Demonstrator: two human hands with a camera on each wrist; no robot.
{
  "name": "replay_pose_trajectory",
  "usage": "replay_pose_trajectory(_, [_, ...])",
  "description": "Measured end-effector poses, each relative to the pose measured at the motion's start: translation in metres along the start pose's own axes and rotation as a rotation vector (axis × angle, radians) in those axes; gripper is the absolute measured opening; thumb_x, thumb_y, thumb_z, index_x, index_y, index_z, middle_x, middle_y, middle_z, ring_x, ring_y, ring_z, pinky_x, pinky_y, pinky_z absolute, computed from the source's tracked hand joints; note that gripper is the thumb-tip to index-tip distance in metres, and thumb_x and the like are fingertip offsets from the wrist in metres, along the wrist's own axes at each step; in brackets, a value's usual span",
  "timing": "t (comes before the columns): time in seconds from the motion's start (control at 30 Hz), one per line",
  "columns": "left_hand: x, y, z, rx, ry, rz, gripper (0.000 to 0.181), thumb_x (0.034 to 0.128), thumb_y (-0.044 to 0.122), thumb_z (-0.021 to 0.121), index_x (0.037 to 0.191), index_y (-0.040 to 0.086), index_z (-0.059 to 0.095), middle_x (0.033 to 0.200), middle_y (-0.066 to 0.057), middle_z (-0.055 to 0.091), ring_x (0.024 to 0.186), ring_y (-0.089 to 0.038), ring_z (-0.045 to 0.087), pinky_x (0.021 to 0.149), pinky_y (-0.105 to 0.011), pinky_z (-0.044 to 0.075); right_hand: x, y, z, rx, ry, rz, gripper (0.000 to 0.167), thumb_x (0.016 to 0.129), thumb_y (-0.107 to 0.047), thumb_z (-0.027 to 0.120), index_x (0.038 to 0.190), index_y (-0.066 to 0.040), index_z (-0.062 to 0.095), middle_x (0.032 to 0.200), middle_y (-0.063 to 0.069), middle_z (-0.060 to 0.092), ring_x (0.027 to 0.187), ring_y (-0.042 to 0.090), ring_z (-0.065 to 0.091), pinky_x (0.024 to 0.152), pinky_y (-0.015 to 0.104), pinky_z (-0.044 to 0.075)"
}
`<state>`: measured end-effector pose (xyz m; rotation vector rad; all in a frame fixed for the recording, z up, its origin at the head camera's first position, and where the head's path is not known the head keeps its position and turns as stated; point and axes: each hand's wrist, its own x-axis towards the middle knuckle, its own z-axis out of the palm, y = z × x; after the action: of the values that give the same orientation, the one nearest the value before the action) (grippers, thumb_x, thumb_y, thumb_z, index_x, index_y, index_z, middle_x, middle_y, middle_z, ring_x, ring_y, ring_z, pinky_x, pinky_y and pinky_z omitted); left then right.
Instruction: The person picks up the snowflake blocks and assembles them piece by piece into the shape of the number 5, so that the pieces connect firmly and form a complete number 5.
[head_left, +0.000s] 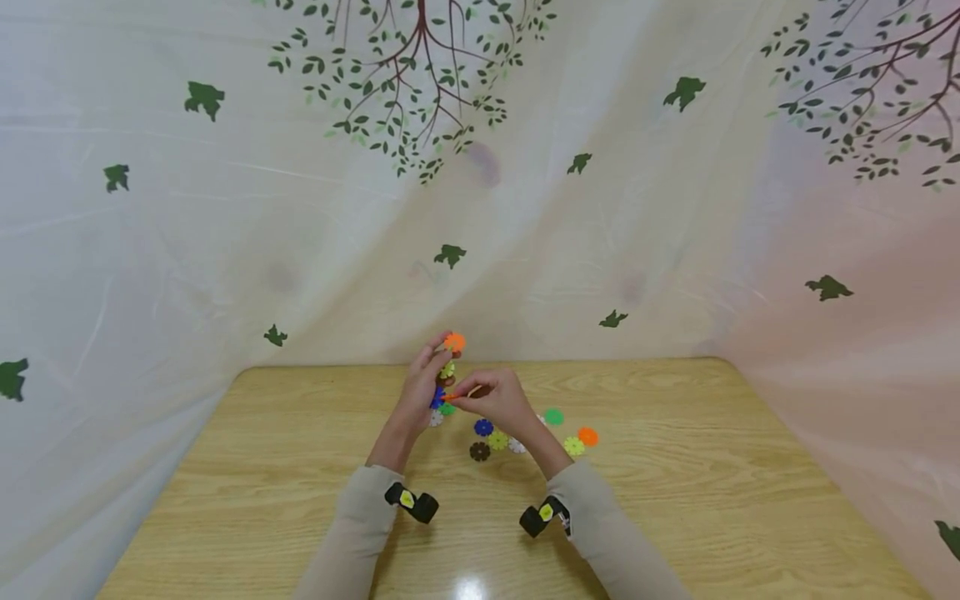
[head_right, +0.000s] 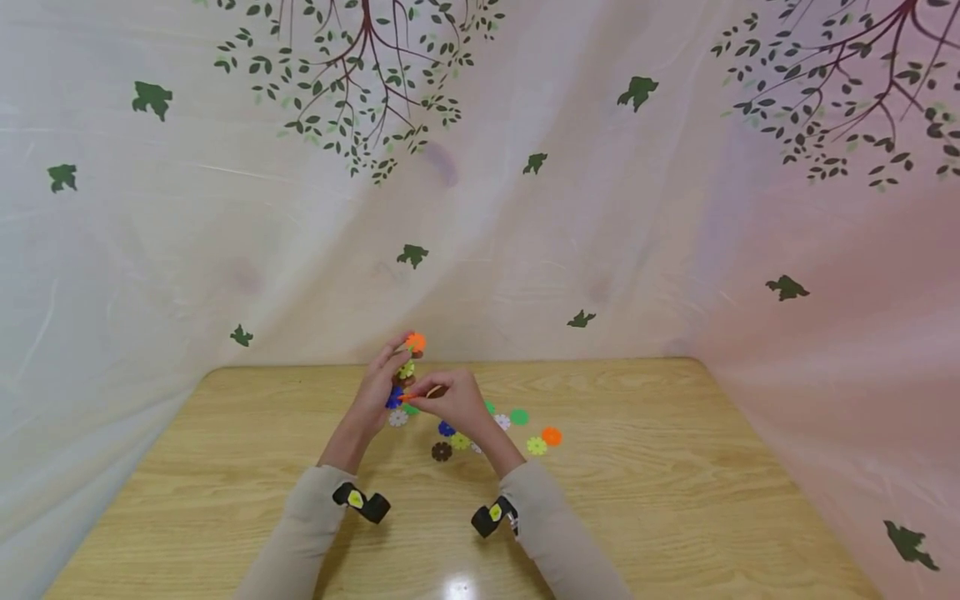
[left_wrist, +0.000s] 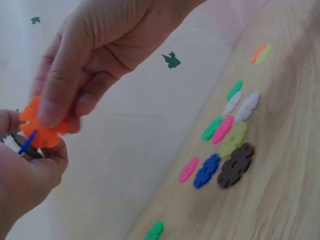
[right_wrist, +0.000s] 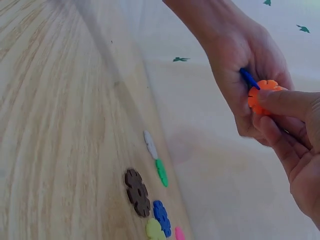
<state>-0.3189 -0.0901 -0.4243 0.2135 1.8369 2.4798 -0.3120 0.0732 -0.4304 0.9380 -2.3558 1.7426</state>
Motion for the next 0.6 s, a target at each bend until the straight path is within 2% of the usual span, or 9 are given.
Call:
replay_pose_trajectory(0.2, [-0.001,-0.002,0.003,-0.062,0.0,-0.035,0.05,0.109,0.023,0.043,0.157,0.013,0.036,0.12,-0.004,0.054,0.068,-0.007,0.043,0.059,-0.017,0.041,0.0,-0.007,-0.003,-0.01,-0.01,-0.003,0.007,0.087,-0.007,0.08,0.089,-0.001,0.079,0.092,0.018,0.077,0.079,0.024,0.075,0.07,0.026,0.062])
replay_pose_trajectory(0.33, [0.0,-0.002,0.003,-0.071,0.002,-0.034,0.049,0.1088,0.021,0.043,0.157,0.012,0.036,0.12,-0.003,0.053,0.073,-0.007,0.048,0.064,-0.017,0.045,0.001,-0.004,-0.007,0.03,-0.049,0.018,0.005,0.088,-0.003,0.078,0.09,0.002,0.078,0.094,0.021,0.076,0.079,0.02,0.074,0.071,0.028,0.063])
replay_pose_trajectory(0.43, [0.0,-0.001,0.002,-0.077,-0.006,-0.017,0.043,0.1086,0.019,0.043,0.15,0.008,0.042,0.117,-0.001,0.054,0.078,-0.008,0.051,0.071,-0.018,0.048,0.002,0.0,-0.01,0.056,-0.069,0.04,0.005,0.088,-0.001,0.077,0.091,0.003,0.077,0.094,0.022,0.075,0.08,0.022,0.074,0.073,0.029,0.063])
replay_pose_trajectory(0.53, [0.0,0.0,0.002,-0.069,-0.02,-0.012,0.037,0.1086,0.02,0.043,0.142,0.004,0.045,0.113,0.002,0.056,0.081,-0.01,0.052,0.074,-0.02,0.048,0.002,0.001,-0.014,0.055,-0.071,0.056,0.005,0.089,-0.002,0.077,0.092,0.002,0.077,0.094,0.021,0.075,0.082,0.023,0.074,0.074,0.03,0.063])
replay_pose_trajectory(0.6, [0.001,0.0,0.0,-0.049,-0.038,-0.019,0.038,0.1085,0.02,0.044,0.143,0.005,0.043,0.113,0.002,0.058,0.085,-0.012,0.053,0.073,-0.021,0.049,0.002,0.001,-0.016,0.045,-0.059,0.067,0.005,0.088,-0.004,0.078,0.091,0.0,0.078,0.094,0.019,0.076,0.082,0.021,0.073,0.074,0.031,0.062])
